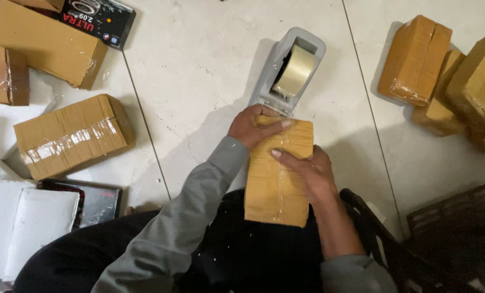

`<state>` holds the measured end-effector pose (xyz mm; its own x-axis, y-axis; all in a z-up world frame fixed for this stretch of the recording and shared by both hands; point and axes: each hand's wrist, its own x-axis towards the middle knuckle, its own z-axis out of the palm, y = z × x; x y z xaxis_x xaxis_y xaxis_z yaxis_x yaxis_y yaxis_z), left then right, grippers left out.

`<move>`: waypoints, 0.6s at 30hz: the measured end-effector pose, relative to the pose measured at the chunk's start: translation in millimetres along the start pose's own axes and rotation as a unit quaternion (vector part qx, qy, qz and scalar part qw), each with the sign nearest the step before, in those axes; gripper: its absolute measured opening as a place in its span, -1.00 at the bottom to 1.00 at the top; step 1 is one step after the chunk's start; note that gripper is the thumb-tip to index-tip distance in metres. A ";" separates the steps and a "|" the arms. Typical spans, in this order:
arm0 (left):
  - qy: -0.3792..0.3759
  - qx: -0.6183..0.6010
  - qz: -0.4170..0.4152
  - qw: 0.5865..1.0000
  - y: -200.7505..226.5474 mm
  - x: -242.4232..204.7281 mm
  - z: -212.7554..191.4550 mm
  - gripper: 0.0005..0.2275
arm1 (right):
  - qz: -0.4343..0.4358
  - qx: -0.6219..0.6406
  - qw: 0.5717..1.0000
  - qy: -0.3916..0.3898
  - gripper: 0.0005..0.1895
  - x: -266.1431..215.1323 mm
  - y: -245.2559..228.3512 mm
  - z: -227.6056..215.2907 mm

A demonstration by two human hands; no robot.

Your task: The person sits on the floor and packs small electronic items into cardboard boxes. They place foam padding inside, insert the product, close the flaps, and seal the boxes using a tape dispenser. The person repeats this process for multiple units.

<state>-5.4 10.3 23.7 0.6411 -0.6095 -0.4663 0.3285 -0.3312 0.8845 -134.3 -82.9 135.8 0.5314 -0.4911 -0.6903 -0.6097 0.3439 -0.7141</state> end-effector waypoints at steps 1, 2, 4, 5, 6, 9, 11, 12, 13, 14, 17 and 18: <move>-0.023 0.003 -0.046 0.999 -0.6 0.5 -2.8 -0.42 | 0.026 -0.015 1.000 0.002 -0.56 -0.7 -2.9 -3.4; -0.027 -0.091 -0.069 0.993 -2.1 1.7 -7.4 -0.33 | 0.053 -0.030 0.998 0.005 -0.55 -0.8 -4.8 -5.9; -0.040 -0.274 -0.115 0.954 -6.4 5.6 -14.2 -0.13 | 0.061 -0.038 0.997 -0.003 -0.52 -1.1 -5.9 -10.5; -0.044 -0.270 -0.126 0.954 -9.1 7.5 -16.3 -0.13 | 0.064 -0.043 0.997 -0.009 -0.51 -1.6 -5.0 -10.5; -0.047 -0.266 -0.137 0.953 -11.8 9.2 -18.4 -0.11 | 0.064 -0.024 0.998 -0.017 -0.49 -2.1 -4.3 -11.0; -0.050 -0.258 -0.203 0.943 -13.7 19.3 -20.4 0.05 | 0.074 0.016 0.996 -0.043 -0.44 -2.9 -2.1 -12.0; -0.059 -0.271 -0.193 0.941 -10.0 27.9 -15.8 0.07 | 0.091 0.024 0.994 -0.052 -0.42 -2.4 -2.6 -12.6; -0.065 -0.285 -0.155 0.944 -7.2 32.0 -9.2 0.01 | 0.091 0.031 0.994 -0.043 -0.42 -0.9 -3.7 -13.0; -0.071 -0.299 -0.121 0.944 -6.2 32.8 -3.7 -0.03 | 0.094 0.038 0.994 -0.033 -0.42 -1.7 -3.3 -12.8; -0.116 -0.348 -0.110 0.924 -5.5 33.5 -0.5 -0.04 | 0.098 0.044 0.994 -0.024 -0.43 -2.0 -2.9 -12.0; -0.200 -0.434 -0.065 0.876 -2.6 43.4 10.2 -0.06 | 0.030 0.012 0.999 -0.019 -0.43 1.0 -4.7 -13.6; -0.192 -0.427 -0.049 0.882 -2.8 49.0 14.1 -0.07 | 0.041 -0.012 0.999 -0.005 -0.43 2.6 -5.6 -16.9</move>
<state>15.3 -28.8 -1.8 0.3531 -0.8610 -0.3661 0.8768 0.1680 0.4505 -139.5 -99.6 140.0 0.4857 -0.4538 -0.7471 -0.6648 0.3632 -0.6528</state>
